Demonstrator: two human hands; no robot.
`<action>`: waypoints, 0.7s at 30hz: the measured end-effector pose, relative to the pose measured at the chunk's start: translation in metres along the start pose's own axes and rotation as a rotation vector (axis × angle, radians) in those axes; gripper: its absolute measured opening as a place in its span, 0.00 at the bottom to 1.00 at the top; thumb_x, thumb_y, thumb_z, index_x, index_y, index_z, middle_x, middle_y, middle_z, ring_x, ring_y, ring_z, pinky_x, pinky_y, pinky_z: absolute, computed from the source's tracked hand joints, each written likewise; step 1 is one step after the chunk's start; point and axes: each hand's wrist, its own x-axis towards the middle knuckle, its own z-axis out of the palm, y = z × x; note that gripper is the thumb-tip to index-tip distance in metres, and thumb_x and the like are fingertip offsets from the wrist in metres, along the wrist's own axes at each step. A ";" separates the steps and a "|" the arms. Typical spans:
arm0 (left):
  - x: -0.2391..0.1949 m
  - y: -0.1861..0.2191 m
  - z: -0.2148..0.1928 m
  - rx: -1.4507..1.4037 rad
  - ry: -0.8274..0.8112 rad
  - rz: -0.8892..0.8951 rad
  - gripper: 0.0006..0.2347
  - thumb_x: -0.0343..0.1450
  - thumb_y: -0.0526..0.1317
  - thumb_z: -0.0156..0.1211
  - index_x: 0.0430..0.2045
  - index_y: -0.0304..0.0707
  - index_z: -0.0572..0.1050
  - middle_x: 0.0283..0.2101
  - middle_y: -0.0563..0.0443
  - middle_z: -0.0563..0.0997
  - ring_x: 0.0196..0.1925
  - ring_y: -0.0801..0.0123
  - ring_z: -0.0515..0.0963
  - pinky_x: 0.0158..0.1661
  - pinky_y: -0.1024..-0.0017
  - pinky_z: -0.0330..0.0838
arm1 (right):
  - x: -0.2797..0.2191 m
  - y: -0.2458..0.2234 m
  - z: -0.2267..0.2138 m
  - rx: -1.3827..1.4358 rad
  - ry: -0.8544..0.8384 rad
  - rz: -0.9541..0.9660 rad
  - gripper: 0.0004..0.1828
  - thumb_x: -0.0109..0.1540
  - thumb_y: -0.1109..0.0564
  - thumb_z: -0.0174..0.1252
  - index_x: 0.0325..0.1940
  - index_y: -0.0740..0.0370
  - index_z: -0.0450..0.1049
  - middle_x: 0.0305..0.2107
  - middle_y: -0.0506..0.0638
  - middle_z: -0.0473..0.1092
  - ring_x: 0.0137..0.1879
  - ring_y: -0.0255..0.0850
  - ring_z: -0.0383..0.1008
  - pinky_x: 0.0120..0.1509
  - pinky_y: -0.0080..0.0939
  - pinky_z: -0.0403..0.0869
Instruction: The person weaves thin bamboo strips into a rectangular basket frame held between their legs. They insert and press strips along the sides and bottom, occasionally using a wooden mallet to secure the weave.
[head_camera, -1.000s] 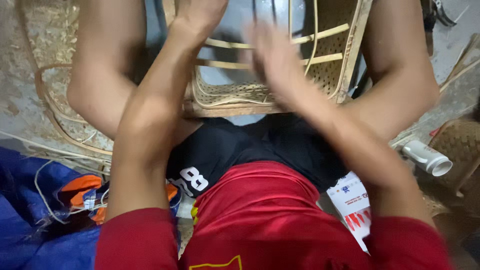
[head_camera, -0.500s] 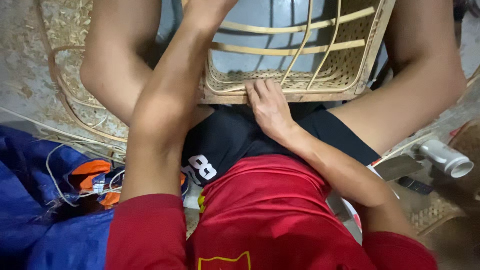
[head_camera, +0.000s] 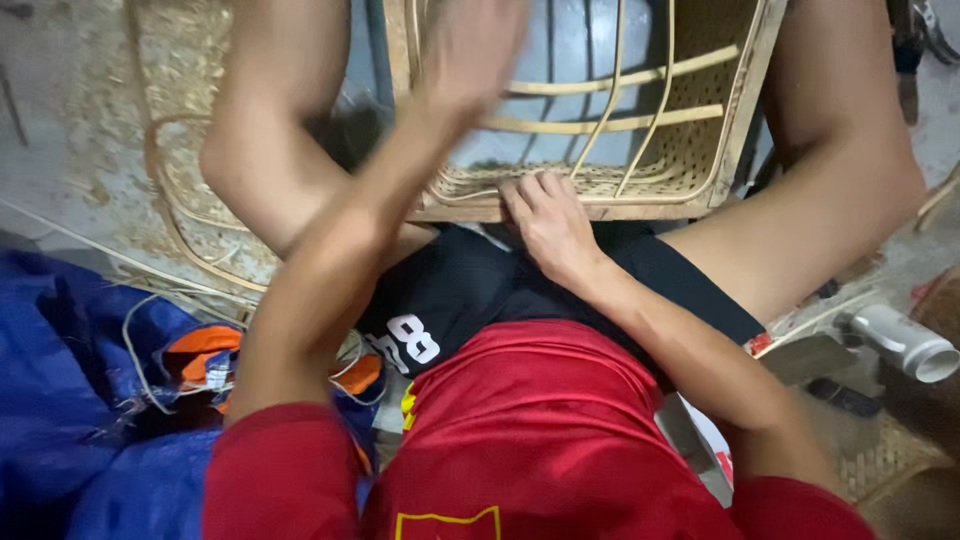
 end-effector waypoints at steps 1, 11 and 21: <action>-0.028 0.023 -0.005 -0.035 -0.008 0.015 0.17 0.68 0.35 0.57 0.51 0.31 0.72 0.47 0.34 0.77 0.48 0.43 0.77 0.47 0.52 0.74 | -0.001 0.000 -0.001 0.011 -0.017 0.017 0.24 0.58 0.59 0.57 0.58 0.69 0.71 0.43 0.57 0.67 0.52 0.53 0.67 0.58 0.51 0.68; -0.152 0.068 0.046 -0.113 -0.083 -0.253 0.12 0.71 0.38 0.62 0.44 0.35 0.71 0.45 0.41 0.71 0.51 0.48 0.71 0.52 0.53 0.63 | -0.006 0.006 0.008 0.078 -0.063 0.087 0.26 0.56 0.64 0.56 0.60 0.70 0.71 0.46 0.60 0.67 0.52 0.55 0.66 0.58 0.51 0.69; -0.147 0.062 0.041 -0.214 -0.055 -0.224 0.10 0.68 0.39 0.63 0.37 0.37 0.70 0.41 0.42 0.70 0.47 0.50 0.70 0.48 0.54 0.60 | -0.011 0.013 0.018 0.149 -0.015 0.044 0.18 0.58 0.61 0.60 0.52 0.68 0.74 0.38 0.58 0.65 0.48 0.56 0.66 0.53 0.52 0.66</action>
